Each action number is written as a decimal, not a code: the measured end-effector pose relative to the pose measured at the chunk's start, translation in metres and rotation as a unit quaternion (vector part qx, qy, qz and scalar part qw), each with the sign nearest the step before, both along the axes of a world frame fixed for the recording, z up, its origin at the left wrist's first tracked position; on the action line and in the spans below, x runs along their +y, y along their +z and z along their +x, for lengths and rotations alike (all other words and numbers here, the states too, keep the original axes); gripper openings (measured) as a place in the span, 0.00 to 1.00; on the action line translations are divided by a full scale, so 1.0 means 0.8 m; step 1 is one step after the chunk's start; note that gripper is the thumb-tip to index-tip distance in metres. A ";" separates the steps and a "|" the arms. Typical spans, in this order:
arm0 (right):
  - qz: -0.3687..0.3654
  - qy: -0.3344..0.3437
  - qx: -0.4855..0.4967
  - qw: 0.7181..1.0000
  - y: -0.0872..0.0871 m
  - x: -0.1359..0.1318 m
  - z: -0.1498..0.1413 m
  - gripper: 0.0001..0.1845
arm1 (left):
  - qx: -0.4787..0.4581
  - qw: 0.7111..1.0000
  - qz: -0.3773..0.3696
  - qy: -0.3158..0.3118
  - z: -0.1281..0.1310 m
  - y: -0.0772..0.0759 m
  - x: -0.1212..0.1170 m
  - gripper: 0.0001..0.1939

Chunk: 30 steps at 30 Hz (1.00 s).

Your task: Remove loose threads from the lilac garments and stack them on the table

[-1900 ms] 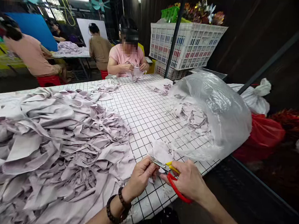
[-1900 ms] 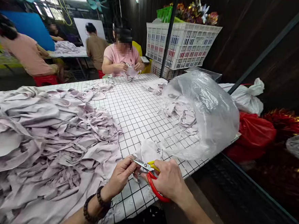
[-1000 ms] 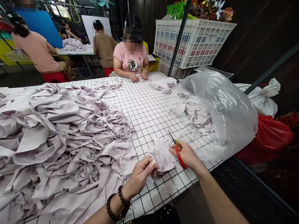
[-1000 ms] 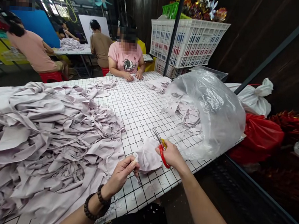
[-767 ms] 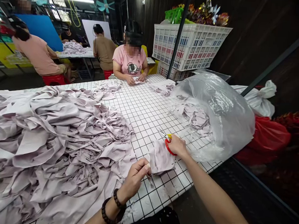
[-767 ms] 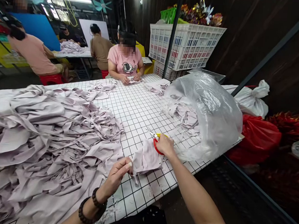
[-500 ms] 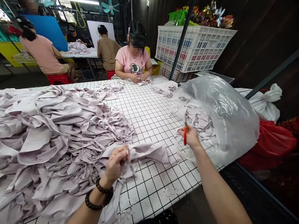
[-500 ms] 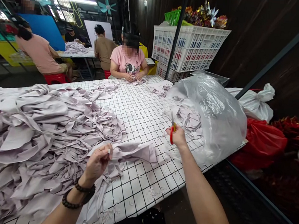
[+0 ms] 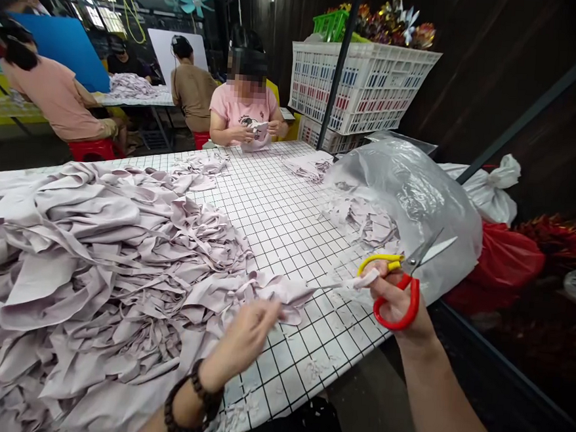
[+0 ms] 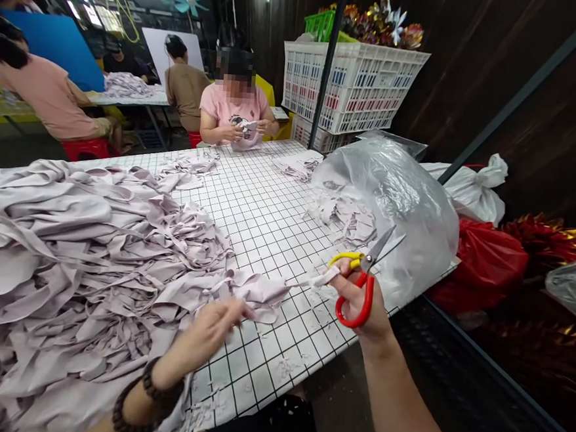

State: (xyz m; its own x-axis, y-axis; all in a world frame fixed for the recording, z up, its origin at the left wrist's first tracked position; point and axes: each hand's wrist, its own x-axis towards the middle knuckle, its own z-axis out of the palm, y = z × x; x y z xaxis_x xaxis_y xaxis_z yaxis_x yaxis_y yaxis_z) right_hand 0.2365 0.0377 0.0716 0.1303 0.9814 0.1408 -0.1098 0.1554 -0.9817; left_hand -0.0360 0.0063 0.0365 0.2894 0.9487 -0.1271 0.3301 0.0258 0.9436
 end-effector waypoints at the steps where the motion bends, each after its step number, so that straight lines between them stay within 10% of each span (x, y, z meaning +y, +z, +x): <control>1: -0.004 0.025 -0.007 1.000 0.003 -0.011 -0.007 0.15 | -0.077 0.989 -0.097 -0.079 0.018 -0.006 -0.005 0.26; 5: -0.057 0.166 -0.019 0.984 0.010 -0.062 -0.033 0.17 | -0.290 0.917 -0.269 -0.061 0.069 -0.037 0.005 0.27; 10: -0.194 0.341 -0.036 0.919 0.000 -0.105 -0.043 0.16 | -0.286 0.932 -0.222 -0.008 0.061 -0.044 0.022 0.21; 16: -0.134 0.123 -0.111 0.977 -0.054 -0.065 -0.054 0.14 | -0.248 0.959 -0.122 -0.065 0.031 -0.016 0.004 0.18; 20: -0.100 0.117 -0.095 0.983 -0.091 -0.032 -0.094 0.18 | -0.247 0.960 -0.104 -0.086 0.025 -0.005 -0.003 0.20; 25: -0.048 0.037 -0.115 0.992 -0.089 -0.011 -0.115 0.10 | -0.173 0.984 -0.033 -0.026 0.010 -0.013 -0.005 0.18; 30: -0.061 0.098 -0.123 0.986 -0.083 -0.007 -0.120 0.11 | -0.134 0.985 0.092 0.058 0.008 -0.017 -0.004 0.15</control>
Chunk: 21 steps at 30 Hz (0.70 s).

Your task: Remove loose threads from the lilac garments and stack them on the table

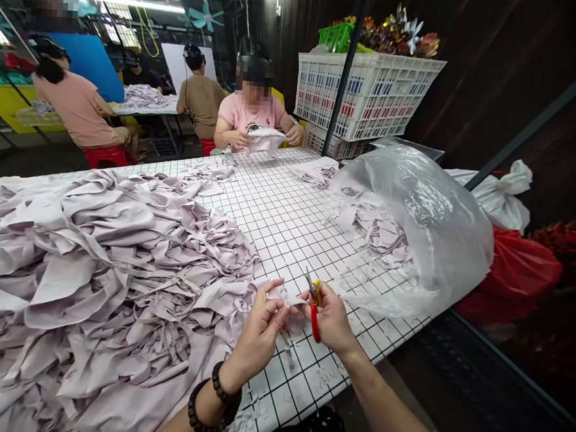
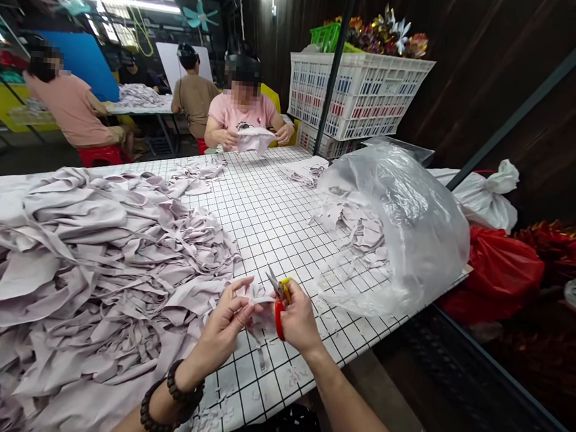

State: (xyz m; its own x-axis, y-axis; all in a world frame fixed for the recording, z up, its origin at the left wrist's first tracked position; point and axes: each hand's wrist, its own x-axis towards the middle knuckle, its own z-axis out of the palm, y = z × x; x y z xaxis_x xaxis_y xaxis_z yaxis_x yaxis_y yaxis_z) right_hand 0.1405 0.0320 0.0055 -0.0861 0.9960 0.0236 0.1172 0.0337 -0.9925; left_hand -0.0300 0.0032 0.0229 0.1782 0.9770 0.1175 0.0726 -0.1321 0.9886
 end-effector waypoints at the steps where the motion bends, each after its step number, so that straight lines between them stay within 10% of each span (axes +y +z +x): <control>1: -0.022 0.017 0.008 1.000 -0.002 -0.001 -0.001 0.12 | -0.020 1.000 -0.006 -0.015 0.002 0.000 0.001 0.15; 7: -0.067 0.055 -0.070 0.994 0.005 -0.018 0.027 0.15 | -0.147 0.981 -0.098 -0.078 0.010 -0.008 0.005 0.15; 13: -0.001 0.066 -0.331 0.941 0.044 -0.040 0.064 0.17 | -0.030 0.997 -0.020 -0.073 0.011 -0.008 0.005 0.14; 21: 0.020 0.087 -0.399 0.913 0.055 -0.047 0.049 0.16 | 0.062 0.993 0.056 -0.086 0.012 0.004 0.003 0.15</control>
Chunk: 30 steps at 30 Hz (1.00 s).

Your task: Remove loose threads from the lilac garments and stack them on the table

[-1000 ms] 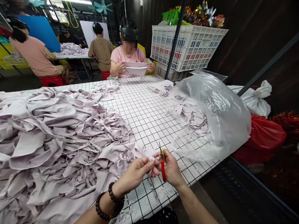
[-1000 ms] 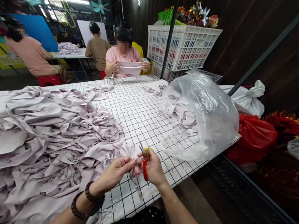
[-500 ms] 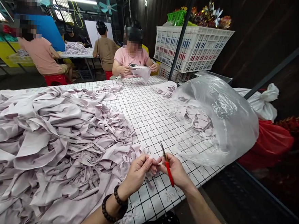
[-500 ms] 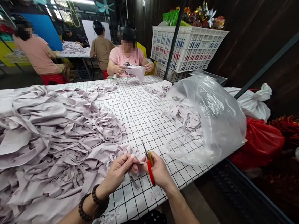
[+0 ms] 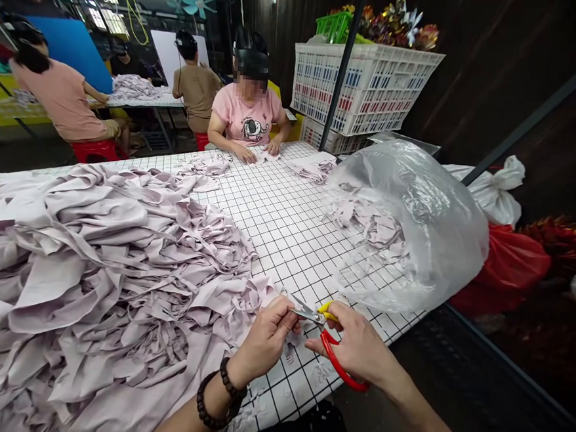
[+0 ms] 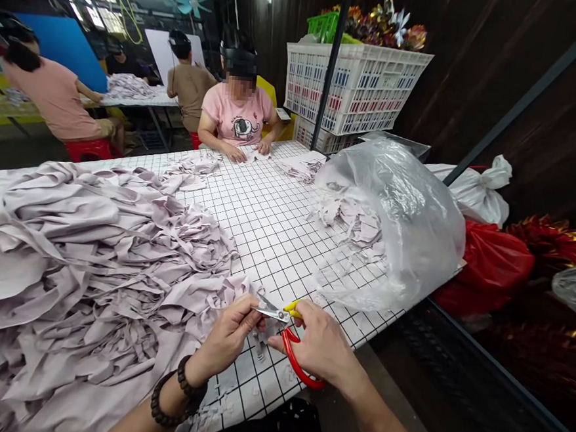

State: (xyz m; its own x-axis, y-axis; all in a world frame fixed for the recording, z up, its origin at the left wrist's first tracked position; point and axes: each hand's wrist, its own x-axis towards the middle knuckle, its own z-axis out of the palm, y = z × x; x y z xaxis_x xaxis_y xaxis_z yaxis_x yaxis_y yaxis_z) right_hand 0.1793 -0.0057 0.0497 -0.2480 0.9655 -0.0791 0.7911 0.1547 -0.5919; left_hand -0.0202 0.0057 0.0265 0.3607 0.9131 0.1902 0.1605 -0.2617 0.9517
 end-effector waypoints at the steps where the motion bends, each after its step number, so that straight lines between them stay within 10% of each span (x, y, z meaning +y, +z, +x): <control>1: 0.003 0.001 -0.002 1.000 0.001 0.001 -0.002 0.16 | 0.004 1.000 0.003 -0.002 0.000 0.000 0.000 0.15; 30: 0.063 -0.010 -0.071 0.995 -0.020 0.000 0.005 0.22 | -0.057 0.992 -0.101 -0.052 0.000 -0.020 -0.002 0.16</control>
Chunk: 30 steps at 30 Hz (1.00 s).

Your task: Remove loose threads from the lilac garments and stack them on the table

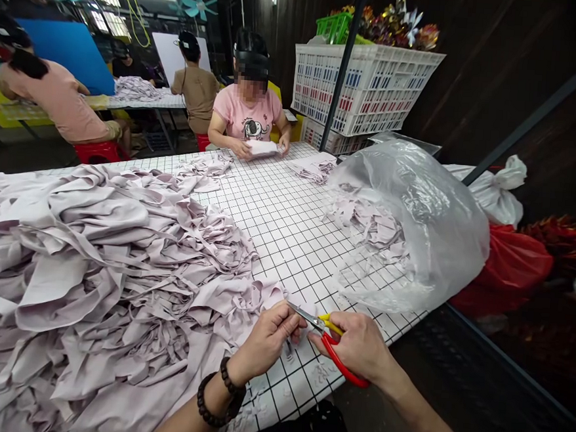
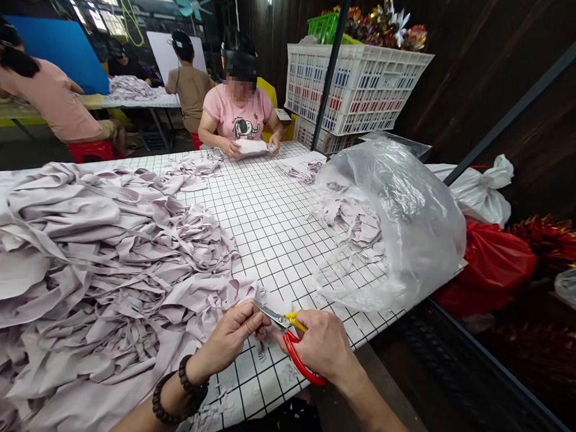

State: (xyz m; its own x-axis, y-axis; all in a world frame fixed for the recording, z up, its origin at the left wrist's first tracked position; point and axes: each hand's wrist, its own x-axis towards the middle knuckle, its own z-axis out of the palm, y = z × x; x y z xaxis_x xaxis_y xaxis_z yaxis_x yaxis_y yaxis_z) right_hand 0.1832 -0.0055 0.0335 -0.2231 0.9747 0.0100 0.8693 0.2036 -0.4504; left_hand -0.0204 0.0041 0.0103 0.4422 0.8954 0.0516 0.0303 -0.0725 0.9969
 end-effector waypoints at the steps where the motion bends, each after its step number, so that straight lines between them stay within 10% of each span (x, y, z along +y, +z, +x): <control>1: -0.017 0.000 0.014 1.000 0.000 0.002 0.002 0.22 | 0.020 1.000 0.013 0.001 0.000 -0.001 0.002 0.16; 4: -0.074 -0.011 0.053 0.996 0.000 0.006 0.016 0.21 | 0.171 0.975 0.119 0.076 -0.002 -0.009 0.011 0.13; 9: -0.102 -0.103 0.057 0.988 -0.002 0.016 0.049 0.19 | 0.463 0.844 0.181 0.203 -0.005 -0.053 0.034 0.28; 15: -0.069 -0.198 0.021 0.977 -0.015 0.113 0.088 0.11 | 0.436 0.885 0.123 0.102 -0.016 -0.085 0.063 0.13; 19: 0.005 -0.257 -0.021 0.966 -0.034 0.223 0.103 0.11 | 0.403 0.876 0.199 0.172 -0.087 -0.024 0.115 0.16; 22: 0.034 -0.248 -0.009 0.968 -0.053 0.280 0.095 0.14 | 0.476 0.750 0.286 0.360 -0.186 0.064 0.165 0.17; 25: 0.052 -0.235 0.015 0.970 -0.075 0.304 0.073 0.14 | 0.590 0.631 0.220 0.453 -0.280 0.139 0.203 0.24; 30: 0.066 -0.242 0.075 0.965 -0.087 0.318 0.044 0.10 | 0.703 0.524 0.150 0.456 -0.300 0.155 0.216 0.36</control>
